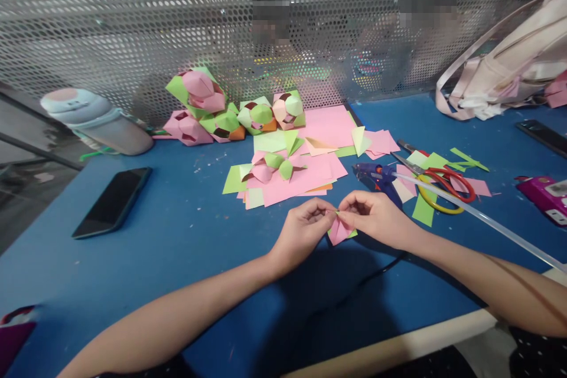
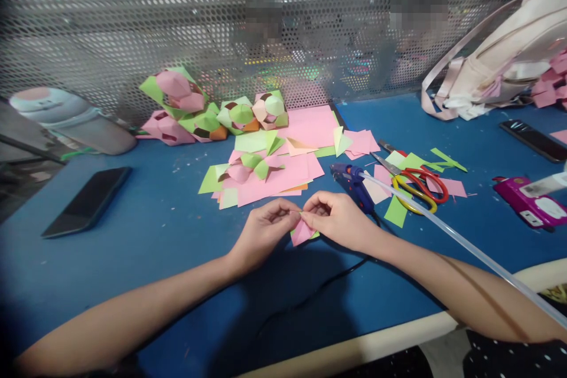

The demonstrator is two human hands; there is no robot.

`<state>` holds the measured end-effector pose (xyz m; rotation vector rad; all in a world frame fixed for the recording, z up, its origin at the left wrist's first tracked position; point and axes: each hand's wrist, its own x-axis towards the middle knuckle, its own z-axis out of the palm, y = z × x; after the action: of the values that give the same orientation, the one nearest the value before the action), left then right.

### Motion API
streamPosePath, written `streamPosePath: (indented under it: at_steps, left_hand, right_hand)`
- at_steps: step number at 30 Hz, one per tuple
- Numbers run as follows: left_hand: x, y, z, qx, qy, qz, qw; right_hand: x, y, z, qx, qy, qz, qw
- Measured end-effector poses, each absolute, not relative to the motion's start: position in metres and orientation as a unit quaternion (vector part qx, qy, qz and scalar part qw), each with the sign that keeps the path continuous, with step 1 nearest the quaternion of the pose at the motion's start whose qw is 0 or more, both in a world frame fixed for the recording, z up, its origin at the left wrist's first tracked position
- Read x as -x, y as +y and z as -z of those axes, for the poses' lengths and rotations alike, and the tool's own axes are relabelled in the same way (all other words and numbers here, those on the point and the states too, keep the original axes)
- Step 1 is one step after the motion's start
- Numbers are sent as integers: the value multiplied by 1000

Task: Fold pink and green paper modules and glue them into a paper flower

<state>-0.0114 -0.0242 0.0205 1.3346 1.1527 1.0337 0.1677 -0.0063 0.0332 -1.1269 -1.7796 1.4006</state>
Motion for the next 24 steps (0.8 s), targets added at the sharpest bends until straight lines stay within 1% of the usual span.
streamPosePath:
  at_steps: [5,11,13,16,18,20,24]
  left_hand:
    - [11,-25,-20,-549,475,-428,538]
    - [13,-25,-19,-546,454,-413,571]
    - [13,-24,-19,-551,454,-413,565]
    - [14,-22,-19,-565,466,-428,530]
    - [15,-21,-19,-572,472,-440,506]
    - [14,-23,-19,-585,478,-440,484]
    - [13,-27,-19,-621,481,-412,461]
  right_hand:
    - [-167,-9,-31,438,-700,-471,310]
    - [-165,-11,-30,402,-780,-336,343]
    - [-167,-10,-32,391,-783,-339,346]
    - [-171,-8,-38,394,-755,-412,325]
    - [-173,-8,-41,404,-736,-439,318]
    - [-172,-9,-41,415,-736,-424,326]
    - [-170,-11,-32,395,-790,-321,342]
